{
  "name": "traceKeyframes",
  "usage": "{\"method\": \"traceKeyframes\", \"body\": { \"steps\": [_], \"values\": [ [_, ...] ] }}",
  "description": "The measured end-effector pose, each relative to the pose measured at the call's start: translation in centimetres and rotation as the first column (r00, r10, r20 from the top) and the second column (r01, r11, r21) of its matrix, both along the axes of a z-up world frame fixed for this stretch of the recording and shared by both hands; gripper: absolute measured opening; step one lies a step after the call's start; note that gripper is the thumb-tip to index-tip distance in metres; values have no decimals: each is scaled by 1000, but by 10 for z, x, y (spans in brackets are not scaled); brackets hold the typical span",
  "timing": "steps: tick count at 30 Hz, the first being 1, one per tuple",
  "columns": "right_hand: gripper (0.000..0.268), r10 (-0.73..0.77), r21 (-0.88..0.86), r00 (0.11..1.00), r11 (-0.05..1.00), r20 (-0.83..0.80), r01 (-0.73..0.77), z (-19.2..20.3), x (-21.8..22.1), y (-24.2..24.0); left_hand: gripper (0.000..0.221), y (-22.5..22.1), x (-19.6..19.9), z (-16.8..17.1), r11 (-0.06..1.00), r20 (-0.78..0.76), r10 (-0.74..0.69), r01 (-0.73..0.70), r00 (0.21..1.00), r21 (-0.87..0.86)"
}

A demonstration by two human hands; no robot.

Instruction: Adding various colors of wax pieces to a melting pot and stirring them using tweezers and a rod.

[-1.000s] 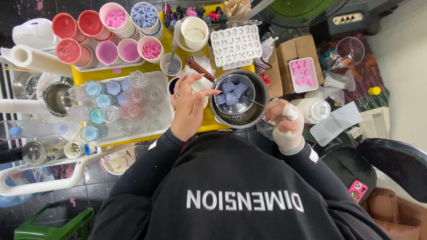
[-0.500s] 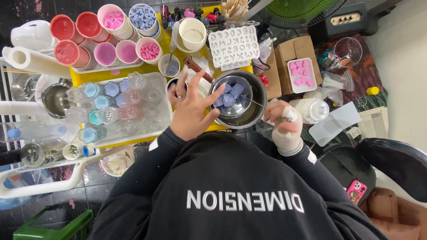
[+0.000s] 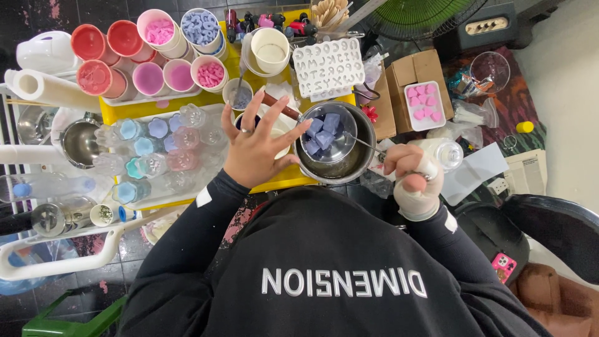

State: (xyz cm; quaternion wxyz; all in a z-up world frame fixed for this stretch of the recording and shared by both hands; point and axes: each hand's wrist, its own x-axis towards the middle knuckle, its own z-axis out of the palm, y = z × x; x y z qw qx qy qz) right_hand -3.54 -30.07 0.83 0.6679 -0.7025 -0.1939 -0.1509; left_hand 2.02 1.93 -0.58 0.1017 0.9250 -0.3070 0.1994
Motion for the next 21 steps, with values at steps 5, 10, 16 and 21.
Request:
{"method": "traceKeyframes", "body": {
  "steps": [5,10,16,21],
  "values": [
    [56,25,-18,996,999,-85,-27,-2,8,-1,61,4,12,0,996,75,-11,5,997,90],
    [54,48,15,977,999,-207,-46,-13,14,4,67,3,11,-13,983,119,-71,49,990,177],
    [53,58,-21,970,998,-236,-65,-24,15,4,83,4,10,-20,970,120,-75,44,990,240],
    [54,49,-27,968,998,-247,-58,-20,17,5,82,7,10,-22,962,143,-110,69,984,264]
  ]
}}
